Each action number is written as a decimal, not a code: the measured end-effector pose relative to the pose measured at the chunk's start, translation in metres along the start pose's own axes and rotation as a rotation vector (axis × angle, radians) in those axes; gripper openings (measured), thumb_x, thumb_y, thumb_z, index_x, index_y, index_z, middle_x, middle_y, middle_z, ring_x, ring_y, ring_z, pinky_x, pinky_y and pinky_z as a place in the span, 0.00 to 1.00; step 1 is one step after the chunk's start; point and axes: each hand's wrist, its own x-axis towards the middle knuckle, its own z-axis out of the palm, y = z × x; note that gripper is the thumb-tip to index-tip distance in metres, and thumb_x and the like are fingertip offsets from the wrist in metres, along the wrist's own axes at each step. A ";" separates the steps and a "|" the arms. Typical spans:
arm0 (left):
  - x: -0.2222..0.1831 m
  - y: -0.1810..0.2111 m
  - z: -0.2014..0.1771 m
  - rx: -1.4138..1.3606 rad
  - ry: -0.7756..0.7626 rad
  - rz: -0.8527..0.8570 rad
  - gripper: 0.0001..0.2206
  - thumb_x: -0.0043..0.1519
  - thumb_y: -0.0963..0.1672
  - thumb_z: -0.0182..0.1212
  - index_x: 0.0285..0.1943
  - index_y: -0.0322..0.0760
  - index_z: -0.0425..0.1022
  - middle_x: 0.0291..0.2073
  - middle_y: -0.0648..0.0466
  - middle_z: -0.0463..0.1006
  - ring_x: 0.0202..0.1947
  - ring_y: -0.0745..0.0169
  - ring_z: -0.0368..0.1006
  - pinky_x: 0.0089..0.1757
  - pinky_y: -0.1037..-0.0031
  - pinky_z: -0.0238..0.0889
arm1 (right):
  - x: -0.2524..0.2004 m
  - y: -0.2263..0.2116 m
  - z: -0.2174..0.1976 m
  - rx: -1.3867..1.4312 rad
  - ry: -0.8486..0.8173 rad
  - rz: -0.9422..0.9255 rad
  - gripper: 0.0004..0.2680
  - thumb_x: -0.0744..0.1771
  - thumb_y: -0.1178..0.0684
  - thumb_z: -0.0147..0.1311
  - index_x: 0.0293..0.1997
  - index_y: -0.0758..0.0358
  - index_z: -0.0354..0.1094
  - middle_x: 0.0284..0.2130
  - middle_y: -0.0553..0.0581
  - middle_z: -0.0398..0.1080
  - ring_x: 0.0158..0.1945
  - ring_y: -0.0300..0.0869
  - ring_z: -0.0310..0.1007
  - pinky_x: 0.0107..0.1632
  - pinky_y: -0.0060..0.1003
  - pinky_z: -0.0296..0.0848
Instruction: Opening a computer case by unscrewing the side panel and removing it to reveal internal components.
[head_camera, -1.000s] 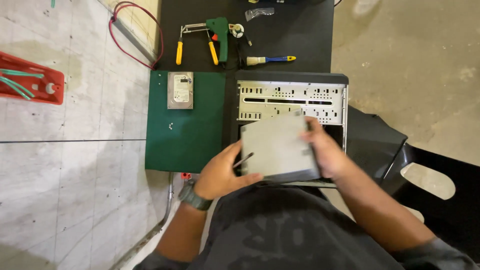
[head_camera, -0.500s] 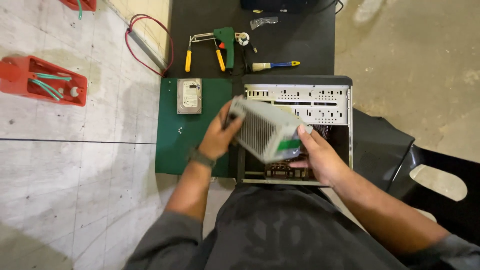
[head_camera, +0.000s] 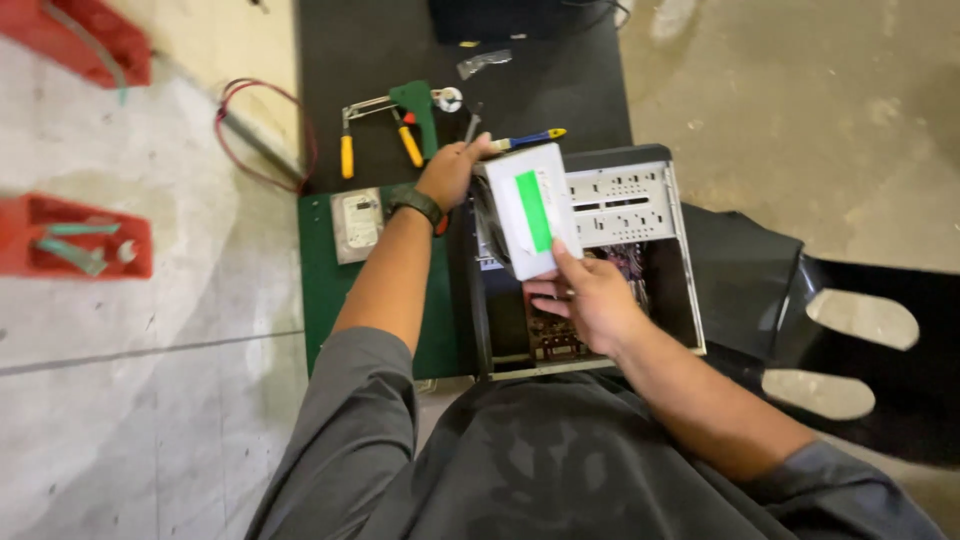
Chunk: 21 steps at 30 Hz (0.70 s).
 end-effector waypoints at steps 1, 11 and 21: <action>0.009 -0.007 0.001 0.034 0.009 0.013 0.28 0.64 0.62 0.51 0.51 0.40 0.83 0.48 0.44 0.82 0.59 0.42 0.72 0.61 0.55 0.59 | 0.002 0.001 0.004 0.040 0.009 0.010 0.22 0.72 0.44 0.48 0.56 0.86 0.61 0.48 0.80 0.71 0.52 0.64 0.76 0.51 0.61 0.77; 0.034 -0.037 -0.008 0.127 -0.050 -0.040 0.22 0.68 0.56 0.49 0.44 0.41 0.84 0.33 0.46 0.81 0.36 0.46 0.79 0.42 0.57 0.70 | 0.009 -0.001 0.035 0.161 0.035 0.029 0.18 0.70 0.45 0.54 0.48 0.79 0.68 0.47 0.73 0.77 0.40 0.58 0.82 0.36 0.47 0.84; -0.057 -0.013 -0.019 -0.157 0.155 -0.019 0.19 0.70 0.53 0.50 0.56 0.40 0.81 0.47 0.39 0.80 0.22 0.51 0.78 0.26 0.74 0.77 | 0.053 0.053 -0.144 -0.898 0.376 -0.268 0.16 0.72 0.39 0.49 0.32 0.52 0.80 0.22 0.58 0.76 0.34 0.55 0.79 0.35 0.47 0.74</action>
